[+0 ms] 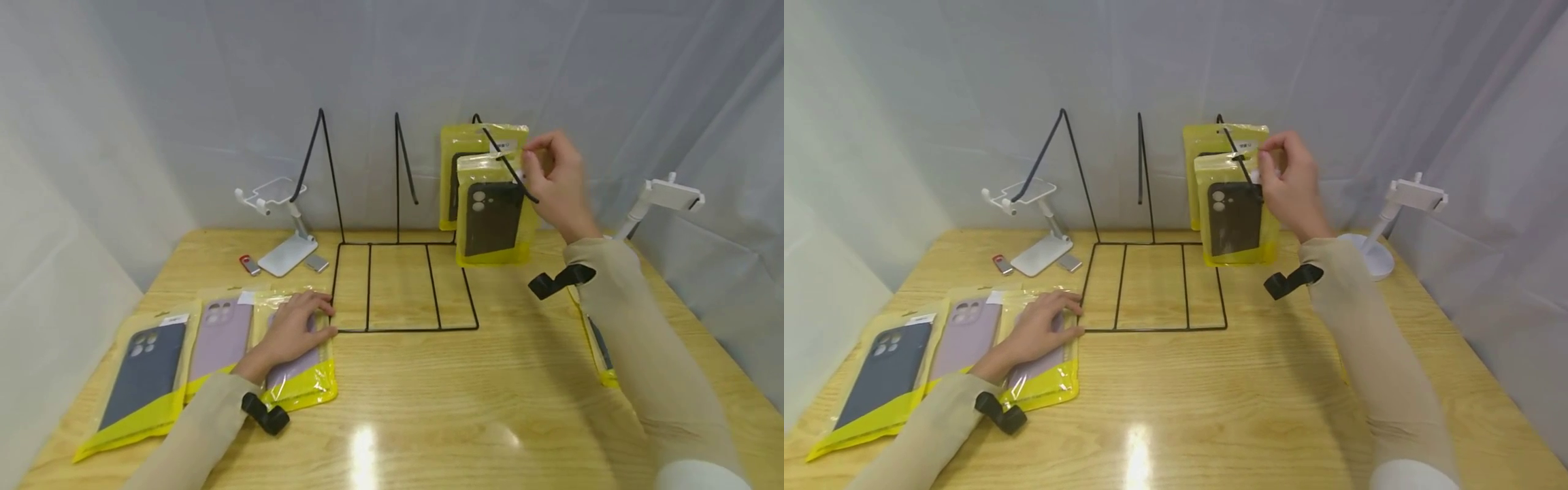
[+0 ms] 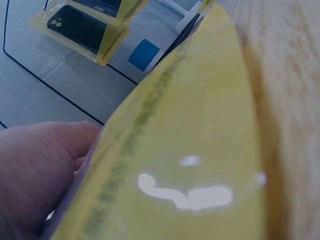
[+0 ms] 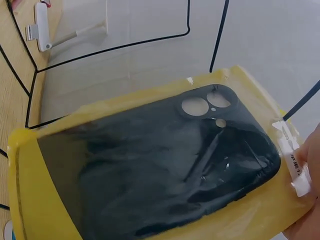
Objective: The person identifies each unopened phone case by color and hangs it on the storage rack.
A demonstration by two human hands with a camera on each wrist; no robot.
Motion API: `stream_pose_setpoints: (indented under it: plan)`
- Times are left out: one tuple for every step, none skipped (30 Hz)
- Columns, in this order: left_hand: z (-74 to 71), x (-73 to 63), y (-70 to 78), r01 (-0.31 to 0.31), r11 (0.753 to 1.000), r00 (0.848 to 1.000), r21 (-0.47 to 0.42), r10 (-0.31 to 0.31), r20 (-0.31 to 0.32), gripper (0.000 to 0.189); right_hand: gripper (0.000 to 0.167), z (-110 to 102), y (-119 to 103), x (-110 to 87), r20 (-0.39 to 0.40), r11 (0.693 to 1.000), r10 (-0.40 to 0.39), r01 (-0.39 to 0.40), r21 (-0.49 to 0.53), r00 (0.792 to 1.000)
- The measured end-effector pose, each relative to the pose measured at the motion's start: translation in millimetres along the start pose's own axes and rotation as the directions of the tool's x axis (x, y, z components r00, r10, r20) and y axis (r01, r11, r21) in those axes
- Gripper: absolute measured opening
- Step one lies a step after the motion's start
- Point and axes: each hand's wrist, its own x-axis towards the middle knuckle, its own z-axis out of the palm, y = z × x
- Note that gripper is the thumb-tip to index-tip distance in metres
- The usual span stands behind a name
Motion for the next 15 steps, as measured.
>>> stream_pose_setpoints:
  plan:
    - [0.0, 0.2, -0.1, 0.001, 1.000, 1.000, 0.000, -0.001, 0.000, 0.027, 0.012, 1, -1, 1.5, 0.013, 1.000, -0.001, 0.002, -0.017, 1.000]
    - [0.0, 0.6, -0.2, 0.001, 1.000, 1.000, 0.003, -0.001, 0.000, 0.027, 0.013, 2, -3, 2.9, 0.024, 0.999, -0.002, 0.003, -0.032, 1.000]
    - [0.1, 0.9, -0.2, 0.001, 1.000, 1.000, 0.003, -0.001, -0.002, 0.027, 0.014, 3, -7, 4.0, 0.031, 0.999, -0.001, 0.002, -0.045, 1.000]
    - [0.3, 1.3, -0.1, 0.001, 1.000, 1.000, 0.003, -0.001, -0.004, 0.027, 0.014, 4, -11, 5.1, 0.038, 0.998, 0.003, -0.001, -0.056, 0.999]
    - [0.6, 1.7, 0.0, 0.002, 1.000, 1.000, 0.003, -0.002, -0.004, 0.027, 0.014, 4, -15, 6.2, 0.040, 0.998, 0.010, -0.007, -0.064, 0.999]
    - [1.0, 1.9, 0.1, 0.002, 1.000, 1.000, 0.001, -0.002, -0.004, 0.027, 0.015, 5, -18, 7.0, 0.043, 0.998, 0.018, -0.015, -0.068, 0.999]
    - [1.5, 1.7, 0.2, 0.002, 1.000, 1.000, 0.001, -0.002, -0.002, 0.027, 0.014, 5, -21, 7.5, 0.049, 0.997, 0.024, -0.021, -0.071, 0.998]
    - [2.0, 1.1, 0.1, 0.002, 1.000, 1.000, 0.002, -0.002, 0.000, 0.027, 0.014, 5, -23, 7.6, 0.056, 0.997, 0.033, -0.028, -0.078, 0.998]
    - [2.4, 0.4, 0.0, 0.002, 1.000, 1.000, 0.001, -0.002, 0.002, 0.027, 0.014, 5, -23, 7.7, 0.060, 0.996, 0.039, -0.034, -0.086, 0.997]
    - [2.9, -0.4, -0.3, 0.003, 1.000, 1.000, 0.002, -0.003, 0.003, 0.027, 0.014, 5, -20, 8.1, 0.068, 0.995, 0.045, -0.039, -0.094, 0.997]
    - [3.2, -1.4, -0.8, 0.003, 1.000, 1.000, 0.004, -0.003, 0.004, 0.027, 0.015, 5, -17, 8.3, 0.077, 0.994, 0.050, -0.042, -0.101, 0.996]
    - [3.5, -2.3, -1.2, 0.003, 1.000, 1.000, 0.006, -0.003, 0.003, 0.027, 0.015, 5, -13, 8.5, 0.088, 0.993, 0.056, -0.047, -0.107, 0.995]
    - [3.5, -3.1, -1.6, 0.002, 1.000, 1.000, 0.009, -0.002, 0.000, 0.026, 0.016, 5, -9, 9.0, 0.095, 0.992, 0.066, -0.055, -0.115, 0.993]
    - [3.5, -3.4, -2.0, 0.000, 1.000, 1.000, 0.011, 0.000, -0.004, 0.026, 0.017, 5, -6, 9.6, 0.100, 0.990, 0.085, -0.073, -0.118, 0.991]
    - [3.6, -3.3, -2.3, -0.001, 1.000, 1.000, 0.011, 0.001, -0.008, 0.026, 0.018, 4, -2, 10.4, 0.097, 0.988, 0.104, -0.091, -0.125, 0.990]
